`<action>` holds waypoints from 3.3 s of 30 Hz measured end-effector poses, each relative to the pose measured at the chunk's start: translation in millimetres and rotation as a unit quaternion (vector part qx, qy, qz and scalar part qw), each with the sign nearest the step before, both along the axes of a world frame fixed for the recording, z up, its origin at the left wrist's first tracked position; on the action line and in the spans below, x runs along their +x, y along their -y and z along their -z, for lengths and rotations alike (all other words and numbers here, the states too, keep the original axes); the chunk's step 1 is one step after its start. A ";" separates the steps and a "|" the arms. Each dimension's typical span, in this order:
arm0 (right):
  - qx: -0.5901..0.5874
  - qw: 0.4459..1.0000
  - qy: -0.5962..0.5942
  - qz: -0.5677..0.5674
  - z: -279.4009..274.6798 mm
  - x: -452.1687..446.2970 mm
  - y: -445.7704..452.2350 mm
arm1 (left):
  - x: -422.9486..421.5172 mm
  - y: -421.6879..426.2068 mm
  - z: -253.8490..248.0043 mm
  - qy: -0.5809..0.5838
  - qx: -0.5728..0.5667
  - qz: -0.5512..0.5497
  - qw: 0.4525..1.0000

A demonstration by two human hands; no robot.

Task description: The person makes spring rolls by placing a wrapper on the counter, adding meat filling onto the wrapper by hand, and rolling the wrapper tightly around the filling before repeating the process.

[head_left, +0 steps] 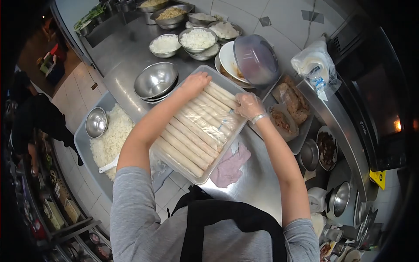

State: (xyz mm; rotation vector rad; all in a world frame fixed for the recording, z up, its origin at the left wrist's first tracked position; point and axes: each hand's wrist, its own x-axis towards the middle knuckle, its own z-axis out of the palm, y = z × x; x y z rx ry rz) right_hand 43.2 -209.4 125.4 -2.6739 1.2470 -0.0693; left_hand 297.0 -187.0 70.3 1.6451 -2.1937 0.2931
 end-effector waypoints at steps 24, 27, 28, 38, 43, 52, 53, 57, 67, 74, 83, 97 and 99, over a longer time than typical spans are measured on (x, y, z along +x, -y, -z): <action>0.013 0.943 0.332 0.002 -8.8 -189.2 -183.2 | -13.6 -135.1 -63.9 -0.324 0.180 0.046 0.928; 0.020 0.930 0.362 0.058 -15.8 -227.0 -211.0 | -29.8 -101.0 -58.1 -0.217 0.138 0.031 0.966; 0.021 0.929 0.360 0.084 -22.1 -233.5 -220.5 | -32.9 -81.1 -45.3 -0.188 0.092 0.069 0.975; 0.020 0.901 0.375 0.216 -21.1 -270.0 -278.7 | -83.7 -15.0 -8.3 0.021 0.062 0.121 0.990; 0.038 0.892 0.379 0.243 -13.1 -274.8 -284.9 | -84.6 -5.6 -6.5 0.026 0.097 0.122 0.987; 0.073 0.887 0.392 0.235 -5.6 -260.7 -269.9 | -82.5 -10.9 -6.7 0.026 0.047 0.130 0.990; 0.071 0.889 0.387 0.233 -6.4 -258.2 -269.1 | -83.5 -10.2 -8.2 0.035 0.057 0.130 0.989; 0.061 0.892 0.386 0.229 -8.3 -253.2 -267.3 | -86.3 -8.6 -9.5 0.031 0.066 0.155 0.985; -0.057 0.855 0.352 0.377 -0.8 -364.6 -322.4 | -63.8 -31.0 -11.5 -0.081 0.007 0.153 0.985; -0.195 0.777 0.033 0.598 55.6 -499.6 -389.4 | -87.8 -97.9 -81.5 -0.252 0.067 0.149 0.954; -0.139 0.786 0.073 0.599 92.2 -514.8 -419.1 | -181.9 -163.4 -100.6 -0.259 0.066 0.215 0.939; -0.152 0.825 0.155 0.521 92.9 -527.5 -420.4 | -305.0 -231.9 -46.8 -0.339 0.205 0.270 0.878; -0.164 0.802 0.248 0.518 99.2 -533.1 -423.2 | -310.9 -236.3 -42.7 -0.344 0.219 0.273 0.871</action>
